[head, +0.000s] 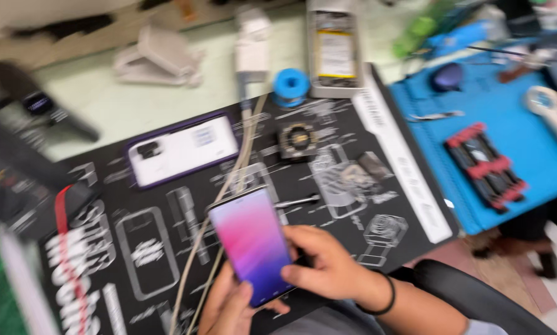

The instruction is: The person reassembles a disassembled smartphone by connecting internal ribbon cables, placing the battery, and securing the back cover with screws. They then power on the device, unlock it, and test the dialer function.

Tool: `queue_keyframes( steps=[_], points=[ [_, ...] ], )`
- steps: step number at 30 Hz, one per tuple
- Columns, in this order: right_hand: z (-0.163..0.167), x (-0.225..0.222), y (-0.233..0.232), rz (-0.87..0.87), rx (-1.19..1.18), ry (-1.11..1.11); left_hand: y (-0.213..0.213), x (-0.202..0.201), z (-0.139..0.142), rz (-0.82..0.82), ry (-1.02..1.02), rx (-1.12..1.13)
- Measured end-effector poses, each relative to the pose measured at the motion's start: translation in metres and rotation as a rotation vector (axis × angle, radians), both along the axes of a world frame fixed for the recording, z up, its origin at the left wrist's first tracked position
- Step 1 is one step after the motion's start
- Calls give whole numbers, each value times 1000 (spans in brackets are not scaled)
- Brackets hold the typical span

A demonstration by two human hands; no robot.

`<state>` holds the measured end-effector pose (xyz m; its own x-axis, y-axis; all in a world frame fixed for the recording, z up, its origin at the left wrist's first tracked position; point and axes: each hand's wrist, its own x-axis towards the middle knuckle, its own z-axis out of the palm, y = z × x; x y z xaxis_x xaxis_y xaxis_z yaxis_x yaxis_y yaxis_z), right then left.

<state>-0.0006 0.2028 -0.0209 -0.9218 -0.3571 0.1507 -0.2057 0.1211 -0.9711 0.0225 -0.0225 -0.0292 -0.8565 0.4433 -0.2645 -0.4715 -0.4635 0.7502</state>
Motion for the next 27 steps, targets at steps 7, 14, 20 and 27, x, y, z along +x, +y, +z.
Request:
queue_keyframes(
  steps=[7, 14, 20, 27],
  points=[
    [13, -1, -4, 7, -39, 25, -8, -13, -19, -110, 35, -30],
    [12, -4, -5, 14, -62, 18, -9, -7, -26, -90, 36, -61],
    [10, -2, -6, -4, -12, 35, -11, -13, -31, -117, 23, -29],
    [4, -1, -8, -15, -35, 42, -12, -12, -35, -116, 56, -8]
  ],
)
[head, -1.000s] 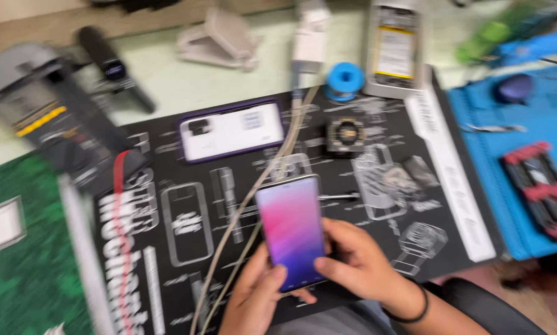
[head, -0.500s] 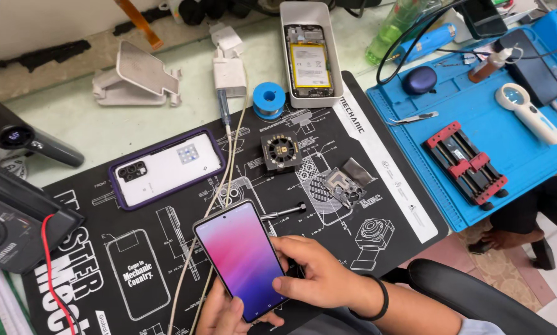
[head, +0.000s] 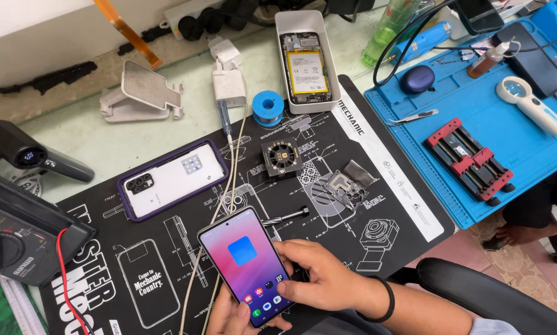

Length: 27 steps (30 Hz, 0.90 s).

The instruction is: The person reassembles a disassembled smartphone by connecting internal ribbon cables, placing the battery, and securing the back cover with screws. They then power on the device, unlock it, and test the dialer function.

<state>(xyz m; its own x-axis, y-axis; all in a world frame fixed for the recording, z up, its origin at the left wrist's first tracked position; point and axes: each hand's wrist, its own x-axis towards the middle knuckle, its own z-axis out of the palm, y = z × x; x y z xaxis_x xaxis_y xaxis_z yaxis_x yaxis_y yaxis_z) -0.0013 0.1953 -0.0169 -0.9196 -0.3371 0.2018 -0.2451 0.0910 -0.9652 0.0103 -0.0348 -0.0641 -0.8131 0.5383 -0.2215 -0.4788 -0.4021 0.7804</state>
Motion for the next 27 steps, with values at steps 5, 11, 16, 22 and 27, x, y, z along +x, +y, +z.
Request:
queue_keyframes(
  steps=[5, 11, 16, 22, 27],
  points=[
    [1, 0, -1, 0, -7, -17, -1, -1, 1, -18, -34, -9],
    [2, -1, 0, 11, -22, -29, -1, 1, 0, -8, -27, 3],
    [0, -2, 0, 10, -16, -14, -1, 0, -1, -17, -10, 14],
    [0, 0, 2, -2, 14, -4, 6, 2, 14, 30, -24, 45],
    [-5, 1, 8, 22, -31, -71, 15, 13, 38, 102, -46, 19]
  ],
)
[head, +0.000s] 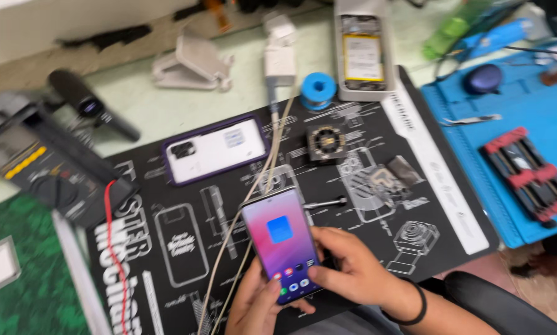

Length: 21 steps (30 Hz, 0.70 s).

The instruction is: The person reassembles a disassembled smartphone by connecting internal ribbon cables, placing the battery, and securing the back cover with screws. They then power on the device, unlock it, and test the dialer function.

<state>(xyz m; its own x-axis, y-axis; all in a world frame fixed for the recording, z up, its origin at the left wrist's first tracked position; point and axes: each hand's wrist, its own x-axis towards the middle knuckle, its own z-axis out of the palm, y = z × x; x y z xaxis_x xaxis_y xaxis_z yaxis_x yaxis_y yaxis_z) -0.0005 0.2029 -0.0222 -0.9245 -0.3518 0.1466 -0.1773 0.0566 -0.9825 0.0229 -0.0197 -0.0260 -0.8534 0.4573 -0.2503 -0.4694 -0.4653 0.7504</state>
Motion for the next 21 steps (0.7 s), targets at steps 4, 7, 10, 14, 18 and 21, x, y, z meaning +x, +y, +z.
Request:
queue_keyframes(
  steps=[4, 7, 10, 14, 18, 21],
  points=[
    [-5, 4, 2, 6, -79, -86, 6, 0, 12, 27, 8, 38],
    [-8, 5, 4, 0, -68, -117, 5, 1, 17, 8, 29, 56],
    [-9, 7, 5, -7, -75, -171, 4, 3, 18, 5, 28, 104],
    [-9, 7, 5, -10, -99, -222, 2, 4, 18, 0, 4, 123],
    [-8, 7, 4, 8, -124, -210, 2, 3, 19, 5, 14, 116],
    [-8, 8, 2, -9, -134, -217, 3, 2, 19, 14, 25, 106]
  ],
)
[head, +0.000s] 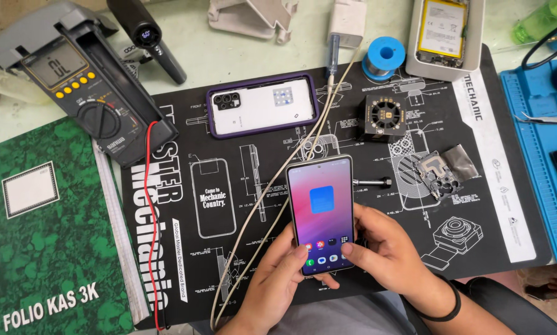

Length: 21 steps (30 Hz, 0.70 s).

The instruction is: The person reassembles a disassembled smartphone by connecting internal ribbon cables, placing the battery, and securing the back cover with screws. They then power on the device, unlock it, and test the dialer function.

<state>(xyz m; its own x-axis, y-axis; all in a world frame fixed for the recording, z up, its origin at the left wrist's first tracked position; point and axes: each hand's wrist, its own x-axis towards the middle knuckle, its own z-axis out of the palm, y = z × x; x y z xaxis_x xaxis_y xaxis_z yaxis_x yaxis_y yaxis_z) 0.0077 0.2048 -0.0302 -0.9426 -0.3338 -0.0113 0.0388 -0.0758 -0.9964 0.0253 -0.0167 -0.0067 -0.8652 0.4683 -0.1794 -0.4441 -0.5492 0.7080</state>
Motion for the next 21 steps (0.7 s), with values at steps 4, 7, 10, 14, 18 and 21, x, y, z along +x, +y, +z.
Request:
queue_keyframes(
  steps=[4, 7, 10, 14, 18, 21],
  points=[
    [1, 3, -6, -76, 36, -25, -1, 0, -1, -14, 10, 6],
    [6, 3, -14, -153, 114, -19, -1, 0, -1, -6, 3, -4],
    [11, 5, -28, -225, 238, -20, 1, 0, -1, 2, 2, -11],
    [14, 5, -27, -181, 187, 54, 2, 0, -1, 24, -3, -19],
    [11, 4, -10, -86, -54, -87, 1, 2, -3, 28, 3, 5],
    [9, 2, 2, 5, -117, -114, 1, 1, -4, 49, -14, 22]
  ],
)
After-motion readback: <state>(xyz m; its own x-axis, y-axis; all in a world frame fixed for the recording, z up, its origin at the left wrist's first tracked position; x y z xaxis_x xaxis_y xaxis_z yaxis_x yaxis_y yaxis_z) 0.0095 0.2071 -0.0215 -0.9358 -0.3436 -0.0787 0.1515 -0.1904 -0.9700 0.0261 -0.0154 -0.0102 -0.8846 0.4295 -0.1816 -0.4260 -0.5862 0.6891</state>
